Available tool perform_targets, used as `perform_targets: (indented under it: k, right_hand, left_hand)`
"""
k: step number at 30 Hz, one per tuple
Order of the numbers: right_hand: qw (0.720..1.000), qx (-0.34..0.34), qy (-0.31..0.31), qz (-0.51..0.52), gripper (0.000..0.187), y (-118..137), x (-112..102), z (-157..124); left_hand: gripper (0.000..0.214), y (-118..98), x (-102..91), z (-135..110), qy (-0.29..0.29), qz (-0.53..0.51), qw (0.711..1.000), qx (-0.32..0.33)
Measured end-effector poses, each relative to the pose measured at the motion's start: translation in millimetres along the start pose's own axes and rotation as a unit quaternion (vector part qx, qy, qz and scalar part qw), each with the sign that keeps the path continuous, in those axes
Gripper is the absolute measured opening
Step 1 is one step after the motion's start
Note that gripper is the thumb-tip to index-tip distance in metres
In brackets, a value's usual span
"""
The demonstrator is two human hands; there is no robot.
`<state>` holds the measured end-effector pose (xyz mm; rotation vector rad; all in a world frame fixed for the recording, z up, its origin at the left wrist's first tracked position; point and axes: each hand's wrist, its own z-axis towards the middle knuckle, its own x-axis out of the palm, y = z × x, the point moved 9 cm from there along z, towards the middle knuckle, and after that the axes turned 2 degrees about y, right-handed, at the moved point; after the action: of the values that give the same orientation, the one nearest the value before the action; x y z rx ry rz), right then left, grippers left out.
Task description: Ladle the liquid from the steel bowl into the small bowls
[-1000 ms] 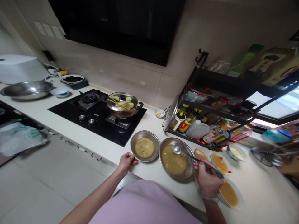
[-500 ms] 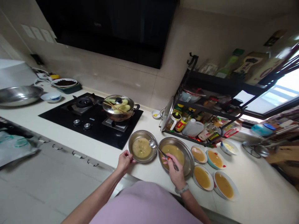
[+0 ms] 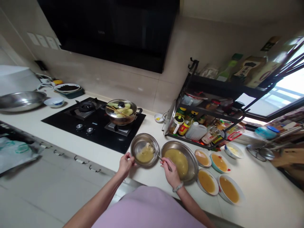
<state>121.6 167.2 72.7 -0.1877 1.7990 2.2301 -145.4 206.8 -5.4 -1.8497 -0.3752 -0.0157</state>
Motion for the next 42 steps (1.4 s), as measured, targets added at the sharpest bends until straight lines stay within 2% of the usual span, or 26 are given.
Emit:
perform_targets:
  k: [3,6,9,16,19,21,23,26,33,38,42]
  right_hand:
    - [0.983,0.12,-0.085,0.107,0.027,-23,-12,-1]
    - [0.958,0.161,-0.138,0.193,0.027,-23,-22,8]
    - [0.949,0.152,-0.145,0.236,0.023,-2,-27,30]
    - [0.943,0.098,-0.137,0.287,0.016,57,-32,84]
    - [0.945,0.082,-0.129,0.289,0.018,71,-30,98]
    - [0.946,0.076,-0.126,0.289,0.019,75,-29,103]
    - [0.946,0.075,-0.123,0.29,0.02,76,-28,105]
    - [0.945,0.086,-0.124,0.291,0.019,69,-27,100]
    - [0.929,0.142,-0.146,0.307,0.02,32,-33,60]
    - [0.929,0.168,-0.168,0.282,0.022,11,-51,24]
    - [0.934,0.172,-0.184,0.254,0.027,2,-72,1]
  left_hand:
    - [0.033,-5,-1.7,1,-0.01,-0.015,1.0,-0.017]
    - [0.033,-20,-1.8,4,-0.007,-0.035,0.999,-0.023]
    - [0.032,-48,-1.9,11,-0.004,-0.032,0.999,-0.027]
    - [0.031,-131,1.3,31,0.006,-0.011,1.0,0.011]
    - [0.029,-154,2.1,36,0.008,0.001,1.0,0.029]
    - [0.029,-160,1.1,39,0.005,0.005,0.999,0.034]
    - [0.029,-160,-0.9,41,-0.001,0.008,0.999,0.036]
    - [0.032,-147,-3.2,40,-0.002,0.006,0.999,0.032]
    - [0.035,-85,0.4,12,0.007,-0.003,1.0,-0.014]
    - [0.035,-53,8.8,-7,0.015,0.014,1.0,-0.022]
    - [0.035,-38,15.5,-14,0.026,0.028,0.999,-0.03]
